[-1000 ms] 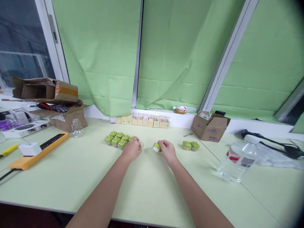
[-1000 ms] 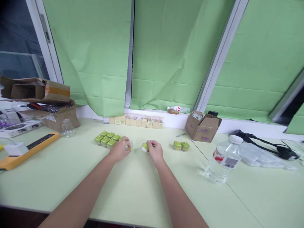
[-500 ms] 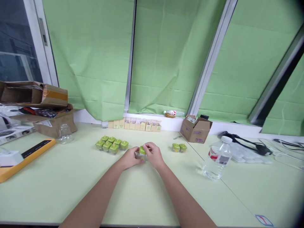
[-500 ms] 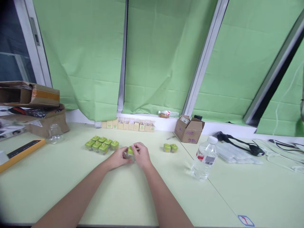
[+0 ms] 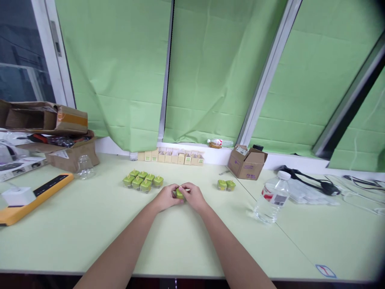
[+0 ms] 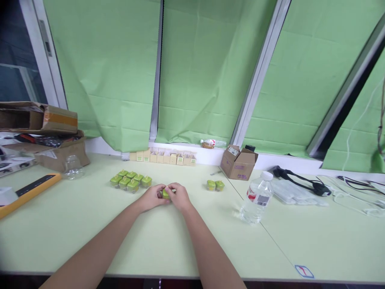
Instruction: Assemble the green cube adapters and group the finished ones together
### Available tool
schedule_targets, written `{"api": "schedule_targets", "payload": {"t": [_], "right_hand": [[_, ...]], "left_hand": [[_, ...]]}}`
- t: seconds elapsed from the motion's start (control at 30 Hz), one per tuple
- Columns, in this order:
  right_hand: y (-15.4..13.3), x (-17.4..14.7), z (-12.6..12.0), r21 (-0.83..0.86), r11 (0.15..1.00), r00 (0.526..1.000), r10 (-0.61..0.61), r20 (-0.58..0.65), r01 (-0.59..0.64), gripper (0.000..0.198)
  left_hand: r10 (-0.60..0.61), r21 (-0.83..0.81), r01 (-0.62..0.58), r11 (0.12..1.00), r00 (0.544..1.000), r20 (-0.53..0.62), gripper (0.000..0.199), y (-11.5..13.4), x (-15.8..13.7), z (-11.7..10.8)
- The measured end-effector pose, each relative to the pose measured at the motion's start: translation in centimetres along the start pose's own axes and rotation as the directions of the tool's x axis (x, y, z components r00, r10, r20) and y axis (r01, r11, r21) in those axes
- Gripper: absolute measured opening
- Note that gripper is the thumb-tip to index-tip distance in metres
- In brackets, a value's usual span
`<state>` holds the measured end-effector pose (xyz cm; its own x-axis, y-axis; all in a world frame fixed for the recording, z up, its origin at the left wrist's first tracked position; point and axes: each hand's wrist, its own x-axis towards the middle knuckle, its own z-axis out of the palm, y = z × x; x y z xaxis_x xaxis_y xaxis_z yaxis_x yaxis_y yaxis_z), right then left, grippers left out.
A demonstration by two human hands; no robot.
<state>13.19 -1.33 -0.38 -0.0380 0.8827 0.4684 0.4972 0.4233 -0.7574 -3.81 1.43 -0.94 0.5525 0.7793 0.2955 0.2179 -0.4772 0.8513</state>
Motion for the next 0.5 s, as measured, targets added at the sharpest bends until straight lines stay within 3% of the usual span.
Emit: {"api": "schedule_targets", "payload": {"t": [0.13,0.27,0.4,0.5], "right_hand": [[0.9,0.1,0.3,0.069,0.994,0.996,0.087,0.036,-0.089,0.028],[0.8,0.1,0.0,0.026,0.995,0.994,0.092,0.060,-0.094,0.025],[1.4,0.4,-2.3,-0.261,0.964,0.998,0.050,-0.027,-0.055,0.021],[2.5,0.7,-5.3,-0.574,0.804,0.984,0.072,-0.166,-0.155,0.022]], "left_hand": [[-0.007,-0.049,0.008,0.999,1.000,0.019,0.046,0.2,-0.1,0.1],[0.000,-0.109,-0.002,0.994,1.000,-0.022,0.048,0.0,-0.1,0.4],[-0.068,-0.068,0.059,0.996,0.988,-0.141,0.050,-0.4,0.1,0.4],[-0.106,0.053,0.117,0.992,0.978,-0.181,0.039,-0.5,0.1,0.2]]}}
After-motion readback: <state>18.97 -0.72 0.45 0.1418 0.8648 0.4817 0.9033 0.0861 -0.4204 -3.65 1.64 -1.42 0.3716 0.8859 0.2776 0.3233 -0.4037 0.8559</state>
